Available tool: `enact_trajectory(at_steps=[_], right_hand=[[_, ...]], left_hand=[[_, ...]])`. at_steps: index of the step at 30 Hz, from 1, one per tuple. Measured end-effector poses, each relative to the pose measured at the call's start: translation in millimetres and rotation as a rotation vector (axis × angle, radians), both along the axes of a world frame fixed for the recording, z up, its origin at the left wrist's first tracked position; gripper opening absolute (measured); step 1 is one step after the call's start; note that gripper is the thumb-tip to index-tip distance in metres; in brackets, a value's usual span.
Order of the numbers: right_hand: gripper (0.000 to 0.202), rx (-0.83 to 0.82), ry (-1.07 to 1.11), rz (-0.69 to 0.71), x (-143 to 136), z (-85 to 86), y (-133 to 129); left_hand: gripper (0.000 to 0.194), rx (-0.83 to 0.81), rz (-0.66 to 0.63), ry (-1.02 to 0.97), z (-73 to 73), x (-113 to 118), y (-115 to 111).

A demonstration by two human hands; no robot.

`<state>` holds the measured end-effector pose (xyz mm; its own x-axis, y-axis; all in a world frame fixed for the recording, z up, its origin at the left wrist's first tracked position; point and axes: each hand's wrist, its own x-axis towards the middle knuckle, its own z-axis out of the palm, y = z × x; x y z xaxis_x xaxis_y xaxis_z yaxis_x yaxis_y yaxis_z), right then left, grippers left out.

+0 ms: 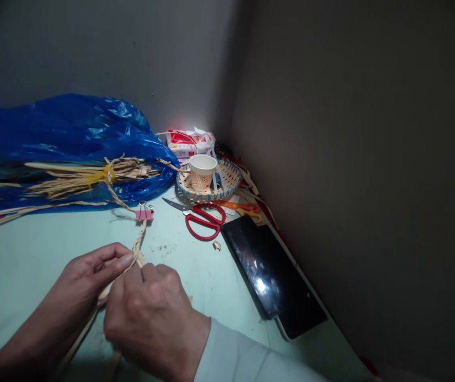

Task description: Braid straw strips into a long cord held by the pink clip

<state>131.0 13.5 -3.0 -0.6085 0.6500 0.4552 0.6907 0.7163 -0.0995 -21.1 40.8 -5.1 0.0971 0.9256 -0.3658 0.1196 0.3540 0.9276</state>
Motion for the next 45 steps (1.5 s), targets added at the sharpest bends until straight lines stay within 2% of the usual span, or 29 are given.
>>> enact_trajectory(at_steps=[3, 5, 10, 13, 15, 21, 24, 27, 31, 34, 40, 45], right_hand=[[0.018, 0.015, 0.007, 0.017, -0.4, 3.5, 1.4], [0.018, -0.071, 0.063, 0.022, 2.5, 9.1, 3.7], [0.017, -0.600, 0.512, -0.169, 13.7, 18.2, 20.0], [0.013, -0.979, 0.691, -0.052, 15.8, 14.6, 30.5], [0.015, -1.118, 0.738, 0.040, 16.1, 11.8, 34.1], [0.025, -0.854, 0.557, -0.036, 18.8, 13.6, 35.4], [0.025, -0.906, 0.577, -0.061, 17.1, 12.3, 36.4], [0.029, -0.981, 0.708, -0.087, 12.0, 6.4, 37.0], [0.029, -1.004, 0.867, -0.125, 5.0, -1.8, 36.2], [0.031, -1.039, 0.923, -0.144, 1.9, -4.1, 35.1], [0.027, -1.062, 0.988, -0.179, -0.9, -2.0, 34.6], [0.027, -1.039, 1.024, -0.182, 0.6, -1.5, 36.0]], left_hand=[[0.031, -0.015, -0.005, 0.017, 3.0, 1.6, 1.5], [0.030, 0.018, -0.007, 0.034, 5.7, 2.3, 2.1], [0.026, -0.008, -0.010, -0.002, 8.2, 2.5, 1.7], [0.027, -0.029, -0.024, -0.057, 7.0, 3.2, 2.3], [0.030, -0.023, -0.044, -0.061, 6.6, 3.5, 3.0], [0.037, 0.083, -0.047, 0.103, 11.3, 4.5, 3.6], [0.035, 0.099, -0.040, 0.129, 12.7, 5.3, 1.9], [0.030, 0.133, -0.055, 0.186, 9.2, 4.0, -1.5], [0.029, 0.210, -0.068, 0.350, 3.8, 1.3, -6.2], [0.030, 0.252, -0.079, 0.467, 5.3, 3.5, -8.9], [0.022, 0.258, -0.027, 0.463, 9.0, 11.3, -15.9], [0.021, 0.272, -0.028, 0.531, 9.1, 3.6, -13.8]])
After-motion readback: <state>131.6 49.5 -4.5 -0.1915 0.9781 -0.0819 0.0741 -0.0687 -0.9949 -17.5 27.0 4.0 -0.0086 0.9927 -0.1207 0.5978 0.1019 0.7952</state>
